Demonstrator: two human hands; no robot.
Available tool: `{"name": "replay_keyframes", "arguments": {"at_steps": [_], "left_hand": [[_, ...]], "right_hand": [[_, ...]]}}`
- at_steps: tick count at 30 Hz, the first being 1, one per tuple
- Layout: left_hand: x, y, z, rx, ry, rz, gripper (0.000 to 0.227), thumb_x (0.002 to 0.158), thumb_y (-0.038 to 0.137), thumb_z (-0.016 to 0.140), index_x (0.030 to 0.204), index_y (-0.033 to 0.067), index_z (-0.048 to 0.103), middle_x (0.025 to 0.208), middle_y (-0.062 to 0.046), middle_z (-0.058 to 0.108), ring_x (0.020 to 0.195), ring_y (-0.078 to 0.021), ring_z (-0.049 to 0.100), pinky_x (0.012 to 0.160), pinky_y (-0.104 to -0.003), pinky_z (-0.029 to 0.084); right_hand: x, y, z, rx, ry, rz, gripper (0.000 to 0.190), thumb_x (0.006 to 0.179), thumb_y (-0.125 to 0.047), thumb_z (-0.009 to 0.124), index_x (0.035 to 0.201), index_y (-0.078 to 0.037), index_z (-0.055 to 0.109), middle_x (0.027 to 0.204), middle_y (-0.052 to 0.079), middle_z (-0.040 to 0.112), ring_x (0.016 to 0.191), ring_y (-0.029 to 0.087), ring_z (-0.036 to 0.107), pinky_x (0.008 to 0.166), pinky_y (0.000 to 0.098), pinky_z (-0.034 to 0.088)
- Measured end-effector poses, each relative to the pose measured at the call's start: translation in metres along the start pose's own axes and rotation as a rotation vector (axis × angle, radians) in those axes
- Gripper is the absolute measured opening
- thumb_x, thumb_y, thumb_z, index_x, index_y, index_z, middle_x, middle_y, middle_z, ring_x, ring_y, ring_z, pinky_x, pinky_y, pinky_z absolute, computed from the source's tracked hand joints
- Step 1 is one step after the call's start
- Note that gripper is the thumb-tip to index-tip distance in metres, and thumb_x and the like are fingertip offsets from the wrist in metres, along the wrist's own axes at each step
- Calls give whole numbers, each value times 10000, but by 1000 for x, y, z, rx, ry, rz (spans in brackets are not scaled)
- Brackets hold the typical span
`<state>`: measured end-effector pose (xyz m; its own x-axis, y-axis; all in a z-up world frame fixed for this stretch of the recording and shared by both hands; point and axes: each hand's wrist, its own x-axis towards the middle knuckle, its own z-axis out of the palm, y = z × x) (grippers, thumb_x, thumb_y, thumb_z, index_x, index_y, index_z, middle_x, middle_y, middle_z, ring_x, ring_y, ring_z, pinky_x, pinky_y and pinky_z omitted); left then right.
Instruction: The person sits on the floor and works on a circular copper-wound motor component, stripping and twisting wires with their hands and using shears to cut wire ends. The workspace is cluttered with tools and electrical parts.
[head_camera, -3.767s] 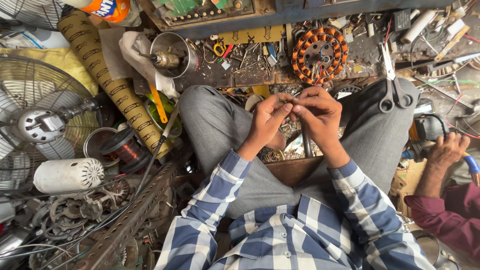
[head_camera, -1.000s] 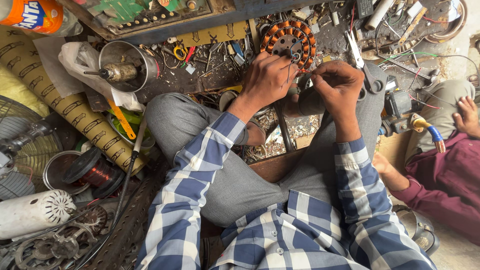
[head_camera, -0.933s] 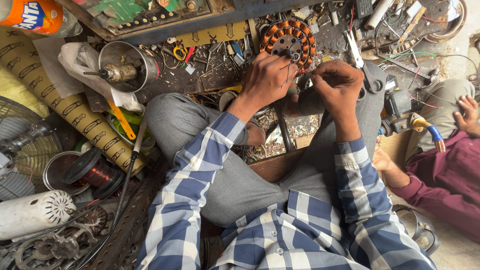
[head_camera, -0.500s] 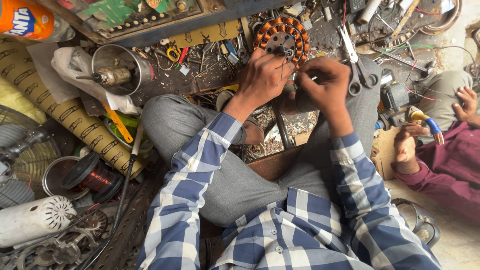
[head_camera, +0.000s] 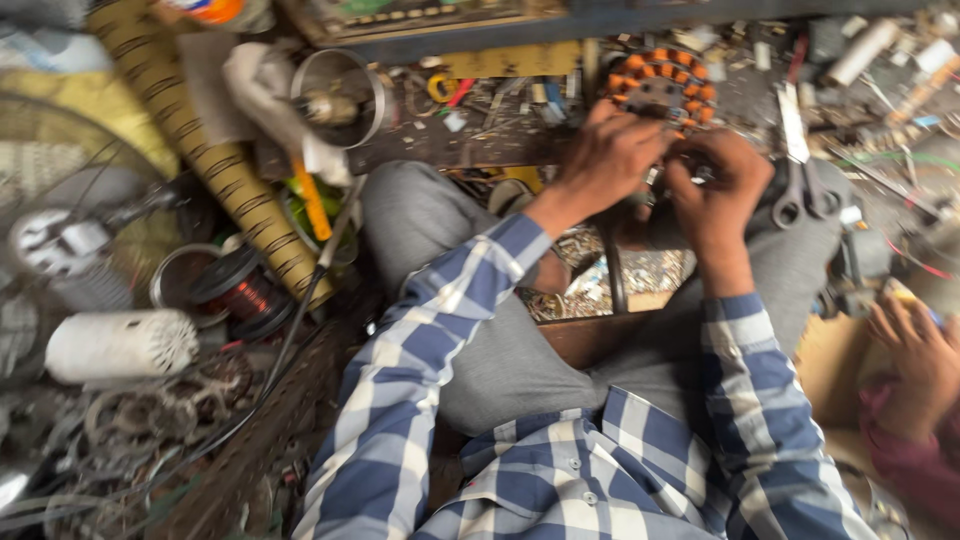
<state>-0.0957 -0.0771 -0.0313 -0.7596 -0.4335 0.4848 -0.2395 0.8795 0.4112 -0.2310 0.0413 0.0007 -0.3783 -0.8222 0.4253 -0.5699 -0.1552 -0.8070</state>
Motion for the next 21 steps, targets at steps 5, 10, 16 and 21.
{"name": "replay_keyframes", "arguments": {"at_steps": [5, 10, 16, 21], "left_hand": [[2, -6, 11, -28, 59, -29, 174, 932, 82, 657, 1083, 91, 741, 1075, -11, 756, 883, -159, 706, 815, -400, 413], [-4, -8, 4, 27, -92, -90, 105, 903, 137, 701, 1001, 131, 737, 1055, -5, 739, 1003, -197, 714, 894, -440, 434], [7, 2, -20, 12, 111, 5, 298, 775, 136, 703, 1069, 94, 733, 1097, -77, 721, 996, -231, 697, 866, -455, 417], [8, 13, -54, -109, 240, -14, 123, 848, 111, 693, 964, 106, 735, 876, -58, 712, 829, -254, 709, 769, -404, 500]], "right_hand": [[-4, 6, 1, 184, 54, 172, 93, 949, 52, 714, 1026, 10, 685, 992, 54, 711, 858, 82, 705, 781, 230, 564], [-10, 19, 6, 12, 60, 116, 153, 905, 60, 771, 1041, -3, 739, 940, 62, 681, 809, 113, 615, 723, 266, 489], [-4, 15, 14, -107, 28, 131, 117, 896, 12, 799, 1002, -26, 765, 804, 29, 659, 706, 112, 599, 658, 281, 456], [3, -1, 17, 20, 108, 107, 383, 893, -84, 791, 1234, 13, 645, 1004, 58, 709, 824, 96, 662, 715, 280, 526]]}}
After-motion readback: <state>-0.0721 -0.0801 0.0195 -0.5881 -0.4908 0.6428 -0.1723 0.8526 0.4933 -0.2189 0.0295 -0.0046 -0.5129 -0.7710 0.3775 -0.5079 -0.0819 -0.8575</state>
